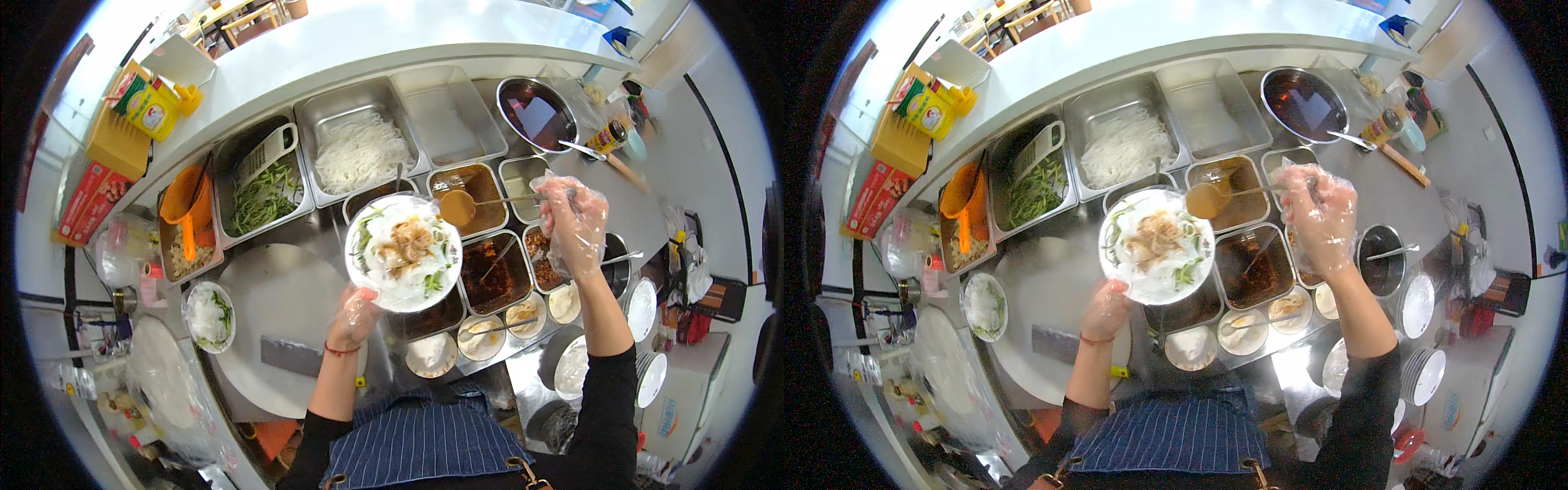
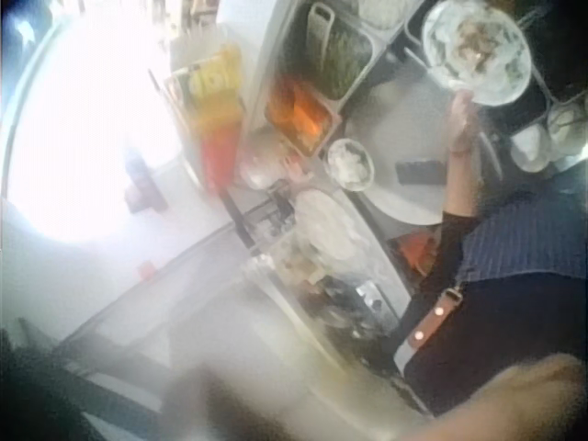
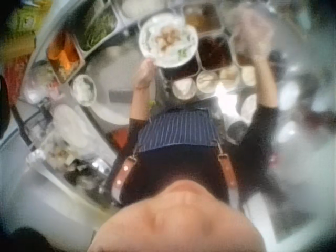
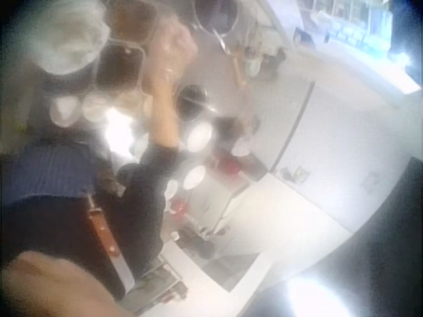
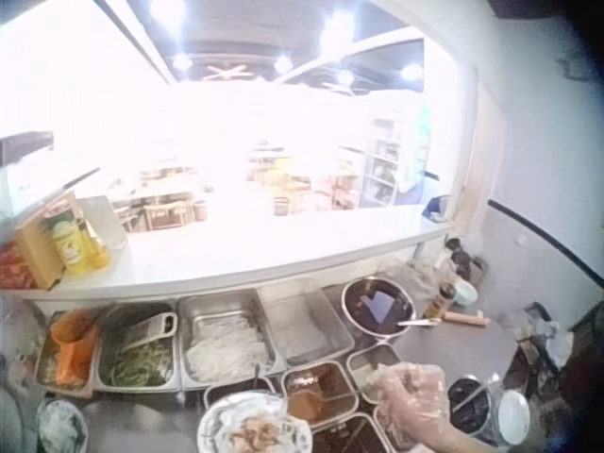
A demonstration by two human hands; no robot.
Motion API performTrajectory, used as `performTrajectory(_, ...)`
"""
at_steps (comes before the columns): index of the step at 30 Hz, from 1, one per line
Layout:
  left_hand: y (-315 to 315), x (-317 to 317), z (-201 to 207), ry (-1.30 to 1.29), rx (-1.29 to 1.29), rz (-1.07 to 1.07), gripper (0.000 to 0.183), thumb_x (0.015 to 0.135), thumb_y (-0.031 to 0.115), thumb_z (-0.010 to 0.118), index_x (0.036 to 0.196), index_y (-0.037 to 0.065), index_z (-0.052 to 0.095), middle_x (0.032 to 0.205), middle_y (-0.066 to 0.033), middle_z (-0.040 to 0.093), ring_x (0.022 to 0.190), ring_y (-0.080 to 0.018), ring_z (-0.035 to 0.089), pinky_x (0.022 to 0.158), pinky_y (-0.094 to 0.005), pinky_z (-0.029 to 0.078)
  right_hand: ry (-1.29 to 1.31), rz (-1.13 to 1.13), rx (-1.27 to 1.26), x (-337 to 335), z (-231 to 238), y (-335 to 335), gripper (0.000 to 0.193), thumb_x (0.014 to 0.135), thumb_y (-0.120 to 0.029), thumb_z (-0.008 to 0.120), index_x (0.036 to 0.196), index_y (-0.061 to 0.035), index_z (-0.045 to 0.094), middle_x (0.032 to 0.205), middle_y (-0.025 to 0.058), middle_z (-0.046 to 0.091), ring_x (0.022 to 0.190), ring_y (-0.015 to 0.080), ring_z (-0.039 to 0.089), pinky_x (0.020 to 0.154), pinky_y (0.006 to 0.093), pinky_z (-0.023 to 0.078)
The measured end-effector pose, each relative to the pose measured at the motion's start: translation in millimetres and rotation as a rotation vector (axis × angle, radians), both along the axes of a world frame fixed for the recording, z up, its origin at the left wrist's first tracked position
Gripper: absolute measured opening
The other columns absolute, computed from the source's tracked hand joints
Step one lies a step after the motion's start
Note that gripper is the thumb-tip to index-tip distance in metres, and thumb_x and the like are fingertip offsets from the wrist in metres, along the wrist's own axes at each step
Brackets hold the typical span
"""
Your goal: The person assembles two noodle dishes by layering rice noodles, shredded vegetables, and various sauces into bowls. They then wrap each bowl in plastic and place them on the counter.
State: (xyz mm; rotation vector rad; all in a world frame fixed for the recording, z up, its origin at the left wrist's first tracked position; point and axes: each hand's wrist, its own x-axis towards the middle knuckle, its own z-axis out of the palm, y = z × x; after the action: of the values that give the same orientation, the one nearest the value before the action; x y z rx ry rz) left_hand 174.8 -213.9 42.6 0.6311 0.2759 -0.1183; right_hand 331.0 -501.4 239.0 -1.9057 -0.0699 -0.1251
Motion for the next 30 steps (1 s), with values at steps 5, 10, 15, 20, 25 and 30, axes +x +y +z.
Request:
performTrajectory(5, -17, 15, 7, -0.206, 0.135, -0.056, 0.049, 0.090, 0.008, 0.059, 0.134, -0.004, 0.043, 0.132, -0.0152, 0.054, 0.115, -0.0272, 0.058, 0.098, -0.0386, 0.050, -0.470, 0.283, -0.151, -39, 2, 23, 0.019, 0.097, -0.010, 0.052, 0.089, 0.0007, 0.065, 0.065, 0.0022, 0.058, 0.053, 0.0062, 0.053, 0.048, 0.0204, 0.043)
performTrajectory(10, -17, 12, 20, -0.197, -0.023, -0.058, 0.043, 0.089, 0.004, 0.059, 0.129, -0.004, 0.047, 0.128, -0.0134, 0.056, 0.116, -0.0243, 0.057, 0.100, -0.0358, 0.048, -1.021, 0.443, -0.480, -60, -7, 12, 0.011, 0.091, -0.001, 0.052, 0.093, -0.0001, 0.063, 0.073, 0.0110, 0.064, 0.058, 0.0215, 0.061, 0.054, 0.0319, 0.049)
performTrajectory(15, -19, 12, 21, -0.300, -0.136, -0.030, 0.046, 0.089, 0.004, 0.055, 0.133, -0.004, 0.044, 0.131, -0.0152, 0.054, 0.119, -0.0265, 0.055, 0.101, -0.0385, 0.048, -0.843, 0.274, -0.244, -71, -34, 11, 0.012, 0.093, -0.004, 0.052, 0.091, 0.0012, 0.063, 0.070, 0.0088, 0.061, 0.059, 0.0187, 0.059, 0.055, 0.0285, 0.048)
performTrajectory(20, -12, 11, 14, -0.107, -0.205, -0.013, 0.048, 0.089, 0.003, 0.053, 0.136, -0.002, 0.043, 0.134, -0.0153, 0.052, 0.122, -0.0281, 0.054, 0.102, -0.0399, 0.047, -0.029, -0.269, 0.545, -18, -79, -16, 0.019, 0.093, -0.018, 0.062, 0.087, -0.0010, 0.067, 0.063, 0.0012, 0.058, 0.053, 0.0087, 0.052, 0.047, 0.0220, 0.041)
performTrajectory(25, -3, 4, 28, 0.026, -0.082, 0.048, 0.049, 0.086, 0.002, 0.053, 0.134, 0.000, 0.045, 0.133, -0.0140, 0.053, 0.120, -0.0278, 0.055, 0.101, -0.0403, 0.048, 0.024, -0.270, 0.317, 46, -149, -49, 0.020, 0.093, -0.020, 0.062, 0.088, -0.0014, 0.067, 0.063, 0.0010, 0.059, 0.051, 0.0081, 0.053, 0.046, 0.0219, 0.041)
performTrajectory(30, 13, -19, 49, 0.124, 0.059, 0.125, 0.017, 0.090, 0.017, 0.051, 0.104, 0.008, 0.058, 0.104, -0.0069, 0.064, 0.102, -0.0227, 0.061, 0.087, -0.0358, 0.051, 0.234, -0.129, 0.146, 35, -195, -30, 0.031, 0.094, -0.029, 0.062, 0.097, 0.0016, 0.066, 0.069, 0.0040, 0.063, 0.057, 0.0122, 0.059, 0.052, 0.0264, 0.048)
